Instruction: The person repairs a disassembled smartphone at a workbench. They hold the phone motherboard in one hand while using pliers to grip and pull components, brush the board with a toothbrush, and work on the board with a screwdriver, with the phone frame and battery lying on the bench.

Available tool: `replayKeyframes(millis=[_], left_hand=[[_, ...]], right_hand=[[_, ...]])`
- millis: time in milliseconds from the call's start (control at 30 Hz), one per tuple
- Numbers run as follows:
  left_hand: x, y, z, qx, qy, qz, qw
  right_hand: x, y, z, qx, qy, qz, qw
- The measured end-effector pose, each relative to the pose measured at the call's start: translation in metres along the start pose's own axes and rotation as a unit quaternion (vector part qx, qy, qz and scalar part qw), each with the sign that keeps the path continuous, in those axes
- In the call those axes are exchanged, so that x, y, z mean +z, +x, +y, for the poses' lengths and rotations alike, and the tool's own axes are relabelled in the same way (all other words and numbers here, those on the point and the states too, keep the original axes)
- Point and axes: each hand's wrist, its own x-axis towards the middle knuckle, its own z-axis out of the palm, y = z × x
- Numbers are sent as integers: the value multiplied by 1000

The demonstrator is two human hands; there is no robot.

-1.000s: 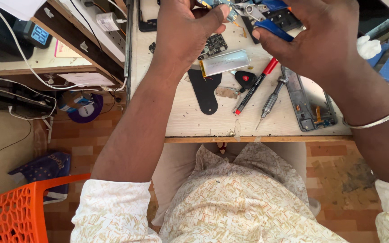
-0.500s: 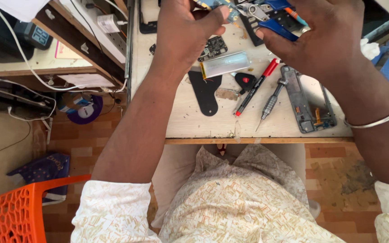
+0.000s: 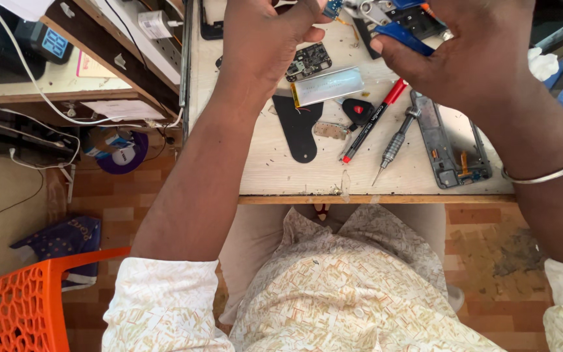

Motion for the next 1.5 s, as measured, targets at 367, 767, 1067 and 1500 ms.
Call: replayKeyframes(millis=[367, 767, 1067, 1500], left_hand=[[0, 4, -5, -17, -13, 14, 1000], [5, 2, -3, -23, -19, 15, 999], [8, 1, 5, -35, 30, 41, 998], [8, 4, -3, -28, 38, 64, 997]], right_hand=[[-1, 4, -7, 10, 3, -18, 1000], [-7, 12, -21, -1, -42, 1, 999], [-4, 6, -12, 10, -41, -8, 999], [0, 9, -28, 16, -74, -19, 997]])
